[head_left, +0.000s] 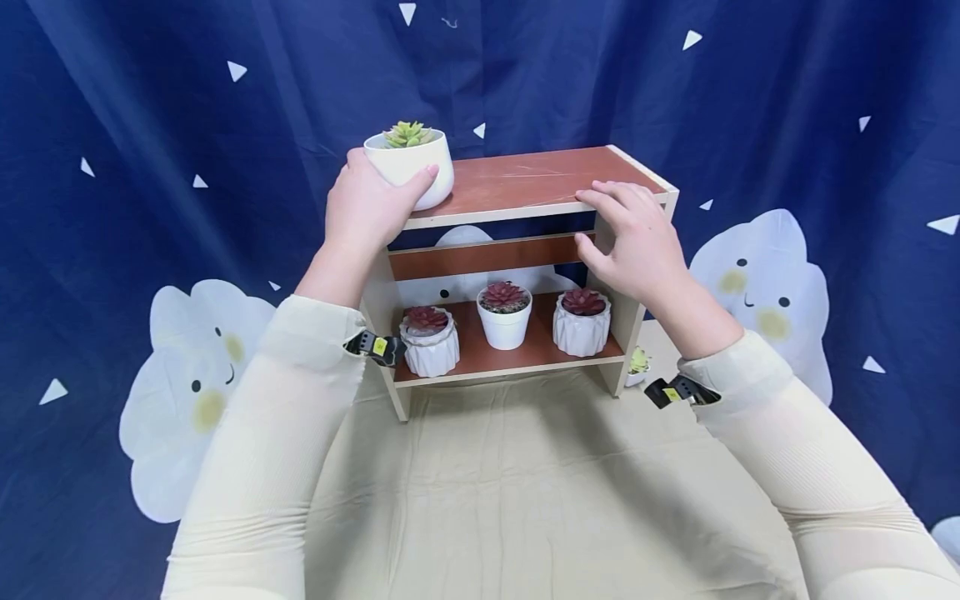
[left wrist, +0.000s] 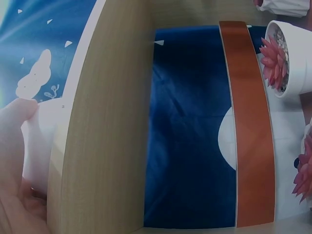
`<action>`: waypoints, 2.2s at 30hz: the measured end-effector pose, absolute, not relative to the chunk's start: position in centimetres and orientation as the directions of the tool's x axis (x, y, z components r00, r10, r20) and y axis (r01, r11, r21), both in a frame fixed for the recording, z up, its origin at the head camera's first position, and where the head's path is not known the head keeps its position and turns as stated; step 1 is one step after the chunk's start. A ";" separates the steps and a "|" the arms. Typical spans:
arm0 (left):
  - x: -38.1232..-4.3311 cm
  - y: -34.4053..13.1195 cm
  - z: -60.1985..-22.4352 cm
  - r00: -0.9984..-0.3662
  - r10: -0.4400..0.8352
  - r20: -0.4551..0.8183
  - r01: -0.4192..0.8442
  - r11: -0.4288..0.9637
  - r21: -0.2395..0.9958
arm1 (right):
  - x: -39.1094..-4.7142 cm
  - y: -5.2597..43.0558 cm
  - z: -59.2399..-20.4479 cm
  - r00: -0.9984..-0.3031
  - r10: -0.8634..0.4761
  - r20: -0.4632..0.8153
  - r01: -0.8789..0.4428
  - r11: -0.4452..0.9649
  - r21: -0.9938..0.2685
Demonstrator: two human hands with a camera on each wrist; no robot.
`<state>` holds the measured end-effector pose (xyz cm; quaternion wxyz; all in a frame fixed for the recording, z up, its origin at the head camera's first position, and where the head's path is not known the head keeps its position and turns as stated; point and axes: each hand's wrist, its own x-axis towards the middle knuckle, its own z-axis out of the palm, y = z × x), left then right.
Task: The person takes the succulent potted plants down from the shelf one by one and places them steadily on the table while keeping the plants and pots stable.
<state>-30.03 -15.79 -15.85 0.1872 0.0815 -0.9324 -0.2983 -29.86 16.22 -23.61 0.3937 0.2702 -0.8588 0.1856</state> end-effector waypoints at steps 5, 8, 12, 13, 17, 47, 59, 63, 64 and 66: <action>-29.7 -16.0 -15.9 -0.919 -0.250 0.304 -0.021 0.801 0.598 | -30.0 16.2 -23.7 -0.550 -0.317 0.772 -0.606 0.788 -0.108; -29.5 -16.1 -16.1 -0.919 -0.242 0.310 -0.006 0.798 0.603 | -30.0 16.1 -23.7 -0.554 -0.318 0.769 -0.607 0.786 -0.113; -29.1 -16.5 -16.3 -0.921 -0.238 0.308 -0.003 0.795 0.607 | -30.1 16.1 -23.8 -0.553 -0.328 0.766 -0.617 0.779 -0.112; -29.0 -16.6 -16.4 -0.922 -0.237 0.307 -0.002 0.795 0.607 | -30.1 16.0 -23.9 -0.551 -0.331 0.766 -0.619 0.778 -0.109; -28.5 -16.9 -16.4 -0.923 -0.228 0.309 0.006 0.796 0.605 | -30.3 16.1 -23.8 -0.547 -0.332 0.769 -0.615 0.782 -0.100; -25.3 -20.1 -16.4 -0.901 -0.222 0.373 0.045 0.807 0.589 | -30.1 16.0 -23.8 -0.545 -0.320 0.775 -0.607 0.788 -0.102; -23.7 -21.0 -16.7 -0.888 -0.226 0.400 0.056 0.811 0.583 | -29.9 16.2 -23.9 -0.536 -0.321 0.780 -0.612 0.785 -0.098; -23.0 -21.4 -16.7 -0.879 -0.230 0.418 0.061 0.815 0.577 | -29.8 16.3 -23.8 -0.535 -0.321 0.782 -0.610 0.787 -0.094; -22.9 -21.6 -16.7 -0.875 -0.234 0.423 0.061 0.815 0.576 | -29.8 16.3 -23.8 -0.535 -0.320 0.782 -0.610 0.787 -0.095; -22.6 -22.0 -16.7 -0.870 -0.242 0.429 0.060 0.813 0.579 | -29.8 16.3 -23.8 -0.533 -0.320 0.783 -0.612 0.785 -0.095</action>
